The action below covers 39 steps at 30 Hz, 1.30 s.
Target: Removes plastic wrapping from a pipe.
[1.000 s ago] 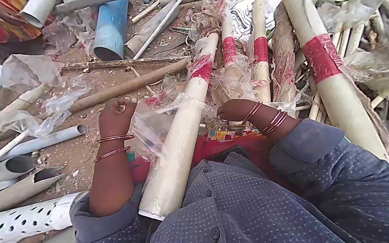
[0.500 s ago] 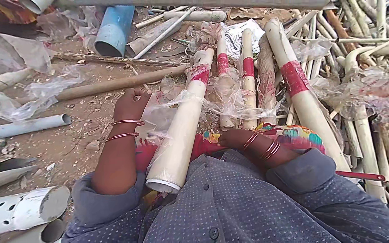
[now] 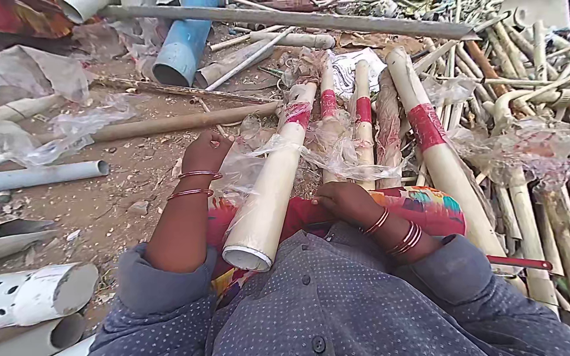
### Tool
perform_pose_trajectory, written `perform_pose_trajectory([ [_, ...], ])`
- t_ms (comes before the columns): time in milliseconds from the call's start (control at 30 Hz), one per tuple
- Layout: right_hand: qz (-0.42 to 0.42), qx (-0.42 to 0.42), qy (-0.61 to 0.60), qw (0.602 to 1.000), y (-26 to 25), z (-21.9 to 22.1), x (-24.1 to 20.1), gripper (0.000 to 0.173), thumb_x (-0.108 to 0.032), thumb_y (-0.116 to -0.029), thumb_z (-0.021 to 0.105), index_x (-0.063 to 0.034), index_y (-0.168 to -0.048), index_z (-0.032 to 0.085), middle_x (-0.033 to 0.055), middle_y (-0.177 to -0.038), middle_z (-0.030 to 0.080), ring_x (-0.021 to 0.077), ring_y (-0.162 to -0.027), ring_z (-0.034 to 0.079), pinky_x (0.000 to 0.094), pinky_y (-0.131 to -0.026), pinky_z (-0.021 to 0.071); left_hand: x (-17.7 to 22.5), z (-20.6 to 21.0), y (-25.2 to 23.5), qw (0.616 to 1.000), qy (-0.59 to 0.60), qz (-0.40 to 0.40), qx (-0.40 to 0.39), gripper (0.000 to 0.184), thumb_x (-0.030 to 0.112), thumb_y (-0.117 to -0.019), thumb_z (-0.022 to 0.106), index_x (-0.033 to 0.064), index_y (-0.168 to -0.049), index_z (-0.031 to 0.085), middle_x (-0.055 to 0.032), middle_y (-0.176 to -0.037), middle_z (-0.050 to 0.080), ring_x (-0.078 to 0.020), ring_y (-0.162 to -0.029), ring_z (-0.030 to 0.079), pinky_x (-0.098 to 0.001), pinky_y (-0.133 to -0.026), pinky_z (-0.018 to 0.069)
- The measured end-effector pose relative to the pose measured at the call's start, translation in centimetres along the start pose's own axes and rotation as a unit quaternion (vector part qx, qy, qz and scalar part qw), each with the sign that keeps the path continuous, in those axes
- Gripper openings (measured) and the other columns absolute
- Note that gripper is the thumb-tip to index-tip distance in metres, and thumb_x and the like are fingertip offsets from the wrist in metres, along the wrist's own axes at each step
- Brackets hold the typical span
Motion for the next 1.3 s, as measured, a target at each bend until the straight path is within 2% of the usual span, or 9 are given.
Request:
perform_pose_trajectory([
  [200, 0.127, -0.172, 0.064, 0.975, -1.7, 1.5, 3.4, 0.035, -0.027, -0.1085, 0.051, -0.0032, -0.13, 0.065, 0.0228, -0.132, 0.062, 0.0393, -0.127, 0.058, 0.0583, -0.105, 0.0433, -0.4, -0.2, 0.0, 0.999, 0.008, -0.032, 0.009, 0.047, 0.043, -0.1053, 0.056, 0.002, -0.126, 0.063, -0.0242, -0.106, 0.068, -0.042, -0.102, 0.064, -0.0655, -0.091, 0.0449],
  [467, 0.101, -0.079, 0.028, 0.991, -6.8, -0.4, 3.5, 0.042, -0.026, -0.1048, 0.06, -0.0051, -0.141, 0.06, 0.021, -0.144, 0.056, 0.0384, -0.128, 0.057, 0.0573, -0.105, 0.0455, 1.1, -0.8, 0.4, 0.997, 0.037, 0.023, 0.059, 0.038, 0.033, -0.1044, 0.061, -0.0002, -0.123, 0.064, -0.0231, -0.112, 0.064, -0.0372, -0.102, 0.061, -0.059, -0.091, 0.0459],
  [600, 0.191, -0.038, -0.004, 0.981, -10.5, 0.5, 8.6, 0.064, -0.027, -0.1009, 0.067, -0.0014, -0.154, 0.042, 0.0288, -0.154, 0.042, 0.0458, -0.128, 0.056, 0.0608, -0.103, 0.0468, 1.4, -1.4, 0.9, 0.985, 0.095, 0.066, 0.128, 0.03, 0.025, -0.1036, 0.061, -0.0011, -0.119, 0.066, -0.0171, -0.102, 0.065, -0.0251, -0.087, 0.061, -0.0455, -0.083, 0.0491],
  [733, 0.245, -0.043, -0.06, 0.967, -12.4, 3.1, 12.2, 0.079, -0.028, -0.0979, 0.07, -0.0067, -0.162, 0.029, 0.0302, -0.164, 0.022, 0.0464, -0.136, 0.049, 0.0577, -0.108, 0.044, 1.9, -1.3, 1.4, 0.958, 0.161, 0.13, 0.197, 0.025, 0.021, -0.1017, 0.062, -0.0024, -0.111, 0.066, -0.0099, -0.092, 0.063, -0.0088, -0.073, 0.054, -0.026, -0.072, 0.0471],
  [800, 0.236, -0.054, -0.063, 0.968, -13.0, 4.2, 13.1, 0.068, -0.028, -0.0993, 0.068, -0.007, -0.158, 0.039, 0.0288, -0.164, 0.026, 0.045, -0.138, 0.048, 0.0571, -0.11, 0.0421, 2.1, -1.2, 1.5, 0.946, 0.175, 0.161, 0.221, 0.023, 0.018, -0.1006, 0.063, -0.004, -0.109, 0.066, -0.009, -0.09, 0.063, -0.0042, -0.071, 0.054, -0.0198, -0.07, 0.0475],
  [933, 0.245, -0.084, -0.008, 0.966, -13.4, 3.5, 13.3, 0.04, -0.028, -0.1077, 0.05, 0.0, -0.134, 0.061, 0.0281, -0.138, 0.058, 0.0439, -0.131, 0.055, 0.0633, -0.104, 0.042, 1.7, -1.4, 1.3, 0.945, 0.175, 0.157, 0.226, 0.024, 0.018, -0.1018, 0.061, -0.0041, -0.111, 0.066, -0.0098, -0.092, 0.065, -0.0044, -0.073, 0.057, -0.0208, -0.071, 0.0491],
  [1067, 0.263, 0.094, -0.117, 0.953, -14.1, -0.8, 15.0, 0.033, -0.019, -0.1072, 0.05, 0.003, -0.129, 0.063, 0.0284, -0.116, 0.069, 0.0452, -0.109, 0.067, 0.064, -0.096, 0.0483, 1.0, -2.0, 0.9, 0.953, 0.182, 0.099, 0.222, 0.026, 0.02, -0.1038, 0.059, -0.0026, -0.116, 0.064, -0.0079, -0.094, 0.065, -0.0047, -0.077, 0.057, -0.0235, -0.076, 0.0486],
  [1167, 0.221, 0.227, -0.292, 0.902, -14.7, -4.7, 14.1, 0.033, -0.018, -0.1085, 0.05, 0.0035, -0.132, 0.059, 0.024, -0.117, 0.068, 0.0333, -0.096, 0.072, 0.0515, -0.09, 0.0569, 0.9, -2.4, 0.6, 0.951, 0.196, 0.071, 0.227, 0.025, 0.018, -0.1029, 0.06, -0.002, -0.117, 0.064, -0.0094, -0.099, 0.066, -0.0069, -0.084, 0.06, -0.0256, -0.08, 0.0499],
  [1300, 0.101, 0.288, -0.422, 0.854, -14.9, -8.9, 7.5, 0.03, -0.013, -0.108, 0.05, 0.0038, -0.133, 0.054, 0.0166, -0.116, 0.065, 0.0149, -0.08, 0.071, 0.0321, -0.076, 0.0607, 1.6, -3.1, 0.9, 0.942, 0.207, 0.08, 0.251, 0.027, 0.017, -0.1014, 0.062, -0.0012, -0.121, 0.063, -0.01, -0.104, 0.065, -0.0081, -0.092, 0.061, -0.0247, -0.084, 0.0497],
])
Point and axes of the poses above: each hand's wrist, its own y-axis away from the middle knuckle, its own z-axis out of the palm, x = y × z, the point moved 8 cm from there along -y, towards the middle knuckle
